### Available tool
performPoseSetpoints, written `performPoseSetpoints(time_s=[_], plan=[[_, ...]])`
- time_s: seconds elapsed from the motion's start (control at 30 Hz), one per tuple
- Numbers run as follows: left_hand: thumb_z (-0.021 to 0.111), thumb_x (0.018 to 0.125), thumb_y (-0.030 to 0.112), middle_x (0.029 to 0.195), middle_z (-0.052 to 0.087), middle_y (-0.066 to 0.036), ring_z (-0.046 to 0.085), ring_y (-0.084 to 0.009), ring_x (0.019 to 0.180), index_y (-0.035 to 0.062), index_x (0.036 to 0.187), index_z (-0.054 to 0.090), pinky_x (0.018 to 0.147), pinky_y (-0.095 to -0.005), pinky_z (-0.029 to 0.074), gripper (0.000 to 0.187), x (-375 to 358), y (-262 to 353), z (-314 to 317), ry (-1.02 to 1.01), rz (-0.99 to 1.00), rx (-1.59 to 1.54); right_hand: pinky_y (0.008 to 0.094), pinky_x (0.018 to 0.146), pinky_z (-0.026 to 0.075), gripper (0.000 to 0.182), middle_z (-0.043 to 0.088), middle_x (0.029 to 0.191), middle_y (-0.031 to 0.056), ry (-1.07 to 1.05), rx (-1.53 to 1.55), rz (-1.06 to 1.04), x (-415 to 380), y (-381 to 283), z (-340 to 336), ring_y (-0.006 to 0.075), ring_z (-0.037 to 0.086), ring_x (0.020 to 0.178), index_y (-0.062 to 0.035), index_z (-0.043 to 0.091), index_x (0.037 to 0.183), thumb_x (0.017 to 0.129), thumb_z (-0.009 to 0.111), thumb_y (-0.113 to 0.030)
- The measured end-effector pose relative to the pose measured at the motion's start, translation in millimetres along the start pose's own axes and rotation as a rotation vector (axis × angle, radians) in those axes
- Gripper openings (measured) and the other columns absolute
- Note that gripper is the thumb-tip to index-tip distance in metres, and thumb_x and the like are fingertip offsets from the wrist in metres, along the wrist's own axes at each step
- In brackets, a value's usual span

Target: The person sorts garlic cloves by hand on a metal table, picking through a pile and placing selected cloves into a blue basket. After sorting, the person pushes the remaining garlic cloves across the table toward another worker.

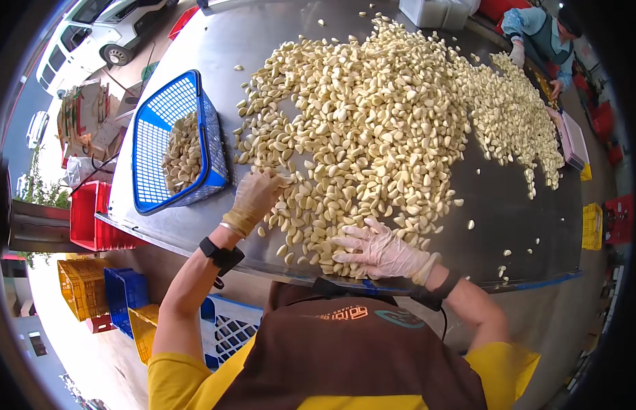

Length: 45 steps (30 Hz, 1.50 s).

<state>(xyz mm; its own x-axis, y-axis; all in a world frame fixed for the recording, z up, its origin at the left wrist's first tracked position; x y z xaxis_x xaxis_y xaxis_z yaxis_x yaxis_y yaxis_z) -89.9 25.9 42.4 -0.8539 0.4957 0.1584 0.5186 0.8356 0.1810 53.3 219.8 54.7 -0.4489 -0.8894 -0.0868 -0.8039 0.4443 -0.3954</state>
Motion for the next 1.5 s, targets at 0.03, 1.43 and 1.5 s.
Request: performPoseSetpoints(time_s=[0.03, 1.43, 1.5], plan=[[0.068, 0.085, 0.026, 0.089, 0.065, -0.008, 0.063, -0.0297, 0.083, 0.0121, 0.093, 0.07, 0.074, -0.0433, 0.049, 0.016, 5.5, -6.1, 7.8, -0.012, -0.013, 0.038, 0.0485, 0.12, 0.01, 0.05, 0.037, 0.156, 0.0018, 0.011, 0.023, 0.04, -10.2, 16.2, 3.7, 0.0237, 0.03, 0.146, -0.0332, 0.048, 0.144, 0.094, 0.058, -0.035], [0.069, 0.086, 0.02, 0.086, 0.068, -0.004, 0.064, -0.0169, 0.073, 0.0057, 0.097, 0.065, 0.066, -0.0316, 0.05, 0.019, 29.4, -2.0, 22.9, -0.223, -0.239, -0.827, 0.0342, 0.079, 0.051, 0.018, 0.066, 0.101, 0.0068, 0.104, -0.031, 0.519, -68.2, 80.6, 3.0, 0.0211, 0.064, 0.088, -0.0103, 0.066, 0.113, 0.098, 0.056, -0.012], [0.061, 0.087, 0.009, 0.094, 0.068, -0.003, 0.065, -0.0123, 0.083, 0.0049, 0.103, 0.064, 0.076, -0.0262, 0.051, 0.017, 15.0, 11.3, 26.2, -0.36, -0.421, -1.202, 0.0276, 0.072, 0.05, 0.018, 0.064, 0.092, 0.0003, 0.469, 1.072, 0.722, -99.9, 107.2, 4.9, 0.0114, 0.062, 0.083, -0.0083, 0.065, 0.113, 0.098, 0.06, -0.017]])
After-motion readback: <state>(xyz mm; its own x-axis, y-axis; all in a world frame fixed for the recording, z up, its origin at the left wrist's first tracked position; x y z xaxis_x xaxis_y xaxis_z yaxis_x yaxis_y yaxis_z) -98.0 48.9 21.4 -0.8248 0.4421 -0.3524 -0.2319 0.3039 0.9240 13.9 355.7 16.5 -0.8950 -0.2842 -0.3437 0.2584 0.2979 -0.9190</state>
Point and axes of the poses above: each hand's wrist, its own x-axis towards the middle knuckle, its own z-axis out of the palm, y = z × x, the point moved 10 cm from there along x, towards the middle knuckle
